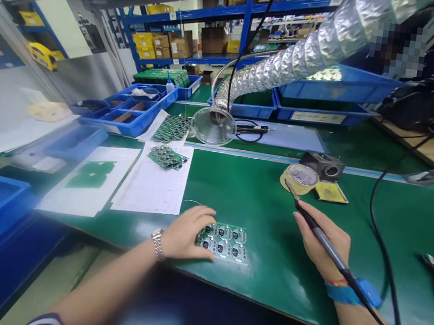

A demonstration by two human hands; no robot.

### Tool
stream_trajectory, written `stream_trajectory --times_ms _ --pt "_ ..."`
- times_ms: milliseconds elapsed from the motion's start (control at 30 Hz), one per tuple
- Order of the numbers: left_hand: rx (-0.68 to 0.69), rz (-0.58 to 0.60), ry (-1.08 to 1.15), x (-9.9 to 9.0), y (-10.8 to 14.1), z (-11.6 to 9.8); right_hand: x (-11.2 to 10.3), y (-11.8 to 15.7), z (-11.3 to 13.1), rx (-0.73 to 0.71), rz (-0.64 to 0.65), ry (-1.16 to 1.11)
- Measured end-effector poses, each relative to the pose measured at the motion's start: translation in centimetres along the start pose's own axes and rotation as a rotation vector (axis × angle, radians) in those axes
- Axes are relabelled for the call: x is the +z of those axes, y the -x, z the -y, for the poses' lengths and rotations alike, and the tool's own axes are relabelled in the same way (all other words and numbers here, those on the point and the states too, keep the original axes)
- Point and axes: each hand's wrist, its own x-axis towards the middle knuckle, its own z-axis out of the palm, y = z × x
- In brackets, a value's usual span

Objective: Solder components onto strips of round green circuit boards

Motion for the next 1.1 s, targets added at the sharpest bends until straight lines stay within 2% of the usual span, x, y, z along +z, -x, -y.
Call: stream_trajectory --times_ms 100,167,300,400,500,567,633,733,833,967,1100 --pt "-0.091 -0.156 -0.163 -1.2 0.4 2.6 -1.7 2.5 1.1 0.115 0.052 -0.008" --pt "-0.132 -0.196 -0.178 -1.8 0.7 4.2 -3.0 4.5 2.1 0.171 0.088 -0.009" --pt "-0.122 -0.151 -0.132 -1.6 1.1 5.7 -4.9 7.6 3.7 0.156 0.108 -0.039" --pt "-0.086 -0.09 -0.097 -1.3 1.5 5.6 -6.1 8.0 4.2 0.04 0.229 -0.095" --pt "-0.071 -0.072 -0.068 -1.9 2.1 4.6 -7.0 7.2 4.5 -0.083 0.415 -0.14" --pt "-0.06 -0.09 -0.034 -2.4 2.4 3.0 -7.3 6.7 5.0 -0.108 0.467 -0.174" --pt "-0.012 -0.088 0.018 -2.6 2.6 0.6 -7.0 6.5 6.1 -0.077 0.415 -0.219" --pt "0.134 -0.03 0.034 -1.7 2.5 -3.2 -5.1 7.1 8.4 0.069 0.254 -0.31" --pt "0.221 -0.048 -0.016 -0.1 2.2 -5.7 -2.9 8.0 10.7 0.165 0.316 -0.427" --pt "0.238 -0.044 -0.004 1.2 1.8 -6.7 -1.5 8.7 12.4 0.219 0.374 -0.508" --pt "0.274 -0.054 -0.042 0.4 1.6 -6.1 -1.9 8.8 12.3 0.201 0.426 -0.541"
